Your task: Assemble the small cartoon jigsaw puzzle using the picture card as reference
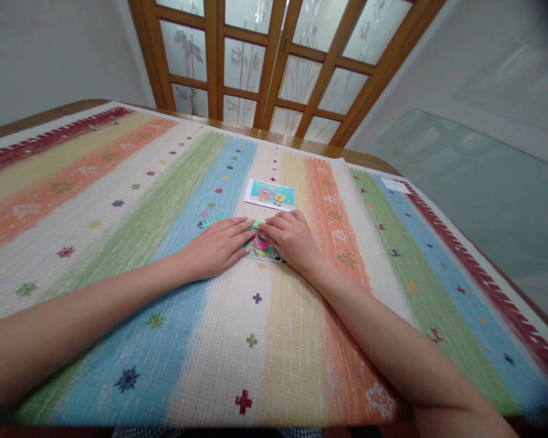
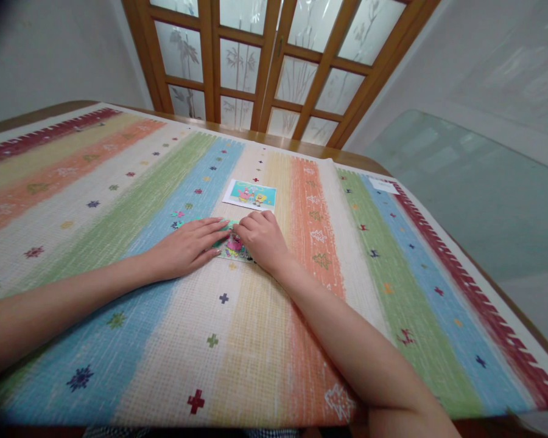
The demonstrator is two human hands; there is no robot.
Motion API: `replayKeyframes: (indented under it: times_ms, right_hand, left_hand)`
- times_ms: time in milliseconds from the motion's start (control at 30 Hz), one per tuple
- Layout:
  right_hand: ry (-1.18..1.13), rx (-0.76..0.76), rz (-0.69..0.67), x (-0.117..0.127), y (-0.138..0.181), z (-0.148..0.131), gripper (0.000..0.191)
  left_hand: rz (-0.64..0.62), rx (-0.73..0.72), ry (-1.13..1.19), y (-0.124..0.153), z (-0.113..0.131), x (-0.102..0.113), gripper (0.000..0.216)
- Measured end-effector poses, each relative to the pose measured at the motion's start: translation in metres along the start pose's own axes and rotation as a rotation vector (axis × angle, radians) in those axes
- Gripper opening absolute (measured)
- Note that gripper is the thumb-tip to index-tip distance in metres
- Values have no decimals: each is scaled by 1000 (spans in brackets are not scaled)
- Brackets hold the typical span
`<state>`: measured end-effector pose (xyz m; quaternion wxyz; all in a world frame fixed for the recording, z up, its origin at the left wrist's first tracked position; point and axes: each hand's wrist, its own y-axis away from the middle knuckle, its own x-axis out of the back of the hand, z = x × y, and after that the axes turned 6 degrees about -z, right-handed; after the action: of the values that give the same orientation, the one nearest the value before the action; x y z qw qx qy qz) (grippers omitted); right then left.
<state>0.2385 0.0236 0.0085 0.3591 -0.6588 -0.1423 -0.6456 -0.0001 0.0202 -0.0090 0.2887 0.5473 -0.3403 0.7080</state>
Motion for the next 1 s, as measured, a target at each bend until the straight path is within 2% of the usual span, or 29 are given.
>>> replayKeyframes:
  times_ms: [233,567,800,1000]
  right_hand:
    - [71,46,-59,0,2,0,19]
    - [75,8,-99,5,1,-3,18]
    - [-158,-128,-53,0,2,0,24]
    - [-204,-226,-43,-4,-3,-4,23]
  left_hand:
    - [-105,40,-18,-1,2,4,50]
    - [-129,57,-14,-1,4,6,50]
    - [-121,63,4,0,3,3,49]
    - [-115,53,-14,0,3,3,49]
